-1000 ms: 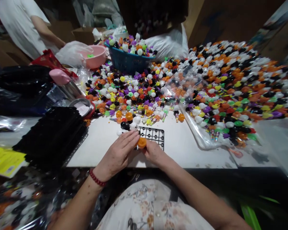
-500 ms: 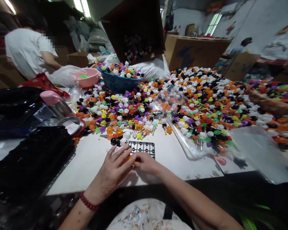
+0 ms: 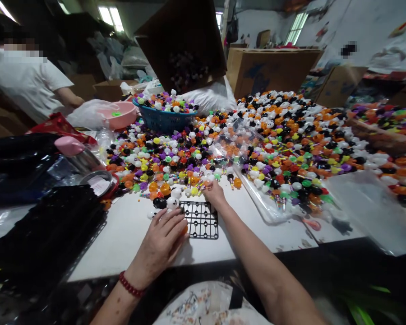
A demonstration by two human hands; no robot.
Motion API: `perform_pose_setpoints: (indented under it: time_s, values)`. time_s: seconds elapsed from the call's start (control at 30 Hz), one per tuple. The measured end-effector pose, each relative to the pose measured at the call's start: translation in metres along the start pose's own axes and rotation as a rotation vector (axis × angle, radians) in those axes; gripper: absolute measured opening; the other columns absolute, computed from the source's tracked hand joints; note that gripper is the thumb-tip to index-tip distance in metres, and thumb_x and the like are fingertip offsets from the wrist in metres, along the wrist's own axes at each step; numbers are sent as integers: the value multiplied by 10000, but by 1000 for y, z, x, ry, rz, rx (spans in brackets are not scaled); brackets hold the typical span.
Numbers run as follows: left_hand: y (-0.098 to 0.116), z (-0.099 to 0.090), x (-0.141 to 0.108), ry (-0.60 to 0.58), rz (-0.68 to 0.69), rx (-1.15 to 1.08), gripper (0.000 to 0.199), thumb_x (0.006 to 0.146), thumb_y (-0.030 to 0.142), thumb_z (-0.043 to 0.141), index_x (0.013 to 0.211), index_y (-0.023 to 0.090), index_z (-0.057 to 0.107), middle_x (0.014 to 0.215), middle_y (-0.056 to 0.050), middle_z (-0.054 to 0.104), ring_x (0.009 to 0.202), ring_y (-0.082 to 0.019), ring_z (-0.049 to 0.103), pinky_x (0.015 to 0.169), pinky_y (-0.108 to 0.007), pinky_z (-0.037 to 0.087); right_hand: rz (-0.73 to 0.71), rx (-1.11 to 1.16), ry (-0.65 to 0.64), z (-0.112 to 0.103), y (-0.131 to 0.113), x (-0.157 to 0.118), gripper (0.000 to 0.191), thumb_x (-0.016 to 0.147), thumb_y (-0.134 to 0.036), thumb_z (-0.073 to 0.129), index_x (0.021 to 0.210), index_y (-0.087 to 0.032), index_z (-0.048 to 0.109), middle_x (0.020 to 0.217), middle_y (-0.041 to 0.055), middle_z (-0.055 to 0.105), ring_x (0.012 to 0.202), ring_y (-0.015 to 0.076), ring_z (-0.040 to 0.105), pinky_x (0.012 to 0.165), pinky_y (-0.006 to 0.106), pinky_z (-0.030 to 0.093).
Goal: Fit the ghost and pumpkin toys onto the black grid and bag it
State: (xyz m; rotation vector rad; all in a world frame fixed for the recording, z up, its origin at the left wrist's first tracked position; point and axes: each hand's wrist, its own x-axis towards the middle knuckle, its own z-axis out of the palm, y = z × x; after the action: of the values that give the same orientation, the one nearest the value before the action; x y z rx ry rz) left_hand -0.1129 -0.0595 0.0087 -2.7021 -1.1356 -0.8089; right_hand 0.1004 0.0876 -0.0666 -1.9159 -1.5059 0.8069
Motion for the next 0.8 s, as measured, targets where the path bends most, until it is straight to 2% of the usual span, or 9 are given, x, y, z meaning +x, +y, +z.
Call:
perform_pose_setpoints:
  time_s: [0.07, 0.2, 0.3, 0.37, 0.43, 0.5, 0.63, 0.73, 0.8]
  values:
    - [0, 0, -1, -4, -1, -7, 308, 885, 154, 590, 1191, 188, 583, 1203, -90, 685, 1252, -243, 554, 1104, -487, 374, 16, -3, 7, -2, 7, -1, 301, 847, -378, 598, 1060, -171, 549, 906, 86, 703, 826, 206, 656, 721, 290, 467]
    - [1, 0, 0, 0, 19, -13, 322, 879, 156, 603, 1200, 177, 583, 1195, -99, 686, 1238, -247, 565, 1115, -488, 361, -11, -117, 8, -4, 7, 3, 508, 826, -626, 548, 989, -151, 621, 988, 196, 698, 972, 311, 650, 797, 382, 467]
    - [0, 0, 1, 9, 32, -2, 328, 881, 171, 610, 1208, 179, 581, 1193, -102, 685, 1230, -253, 568, 1107, -499, 365, 16, -49, 17, -1, 1, 14, 449, 793, -575, 609, 927, -149, 658, 1010, 214, 692, 1044, 332, 634, 850, 401, 454]
    - [0, 0, 2, 20, 37, 8, 317, 885, 173, 611, 1201, 174, 582, 1191, -103, 684, 1227, -252, 568, 1099, -497, 373, 58, 72, 22, 0, 1, 20, 329, 751, -474, 671, 835, -157, 666, 937, 179, 703, 1003, 308, 647, 830, 372, 464]
    - [-1, 0, 1, 25, 39, 15, 308, 888, 168, 610, 1195, 168, 582, 1191, -105, 682, 1229, -249, 564, 1098, -493, 375, 86, 176, 3, -3, 5, 20, 253, 731, -418, 680, 735, -168, 646, 783, 117, 694, 851, 254, 666, 737, 326, 483]
    - [-1, -1, 1, 17, 34, 15, 305, 891, 161, 606, 1195, 164, 581, 1195, -106, 679, 1236, -245, 557, 1103, -489, 374, 98, 275, -28, -9, 12, 14, 254, 742, -422, 653, 714, -171, 623, 676, 62, 659, 677, 188, 634, 615, 279, 475]
    - [-1, -3, -1, 11, 24, 10, 299, 893, 163, 606, 1191, 166, 584, 1198, -103, 677, 1229, -240, 560, 1101, -486, 380, 70, 515, -117, -27, 24, -16, 303, 764, -451, 603, 867, -166, 596, 789, 50, 690, 509, 88, 511, 471, 212, 391]
    - [-2, -2, -1, 20, 21, 12, 305, 893, 164, 604, 1197, 167, 582, 1210, -109, 673, 1235, -248, 558, 1093, -488, 389, 50, 814, -260, -38, 27, -41, 359, 727, -458, 672, 925, -179, 562, 917, 60, 706, 504, 56, 475, 465, 194, 354]
    - [-3, -2, -1, 22, 19, 15, 310, 894, 166, 602, 1203, 165, 578, 1214, -114, 673, 1234, -253, 560, 1087, -493, 395, 45, 939, -334, -41, 27, -53, 392, 685, -442, 738, 921, -182, 565, 871, 31, 686, 515, 53, 462, 476, 195, 339]
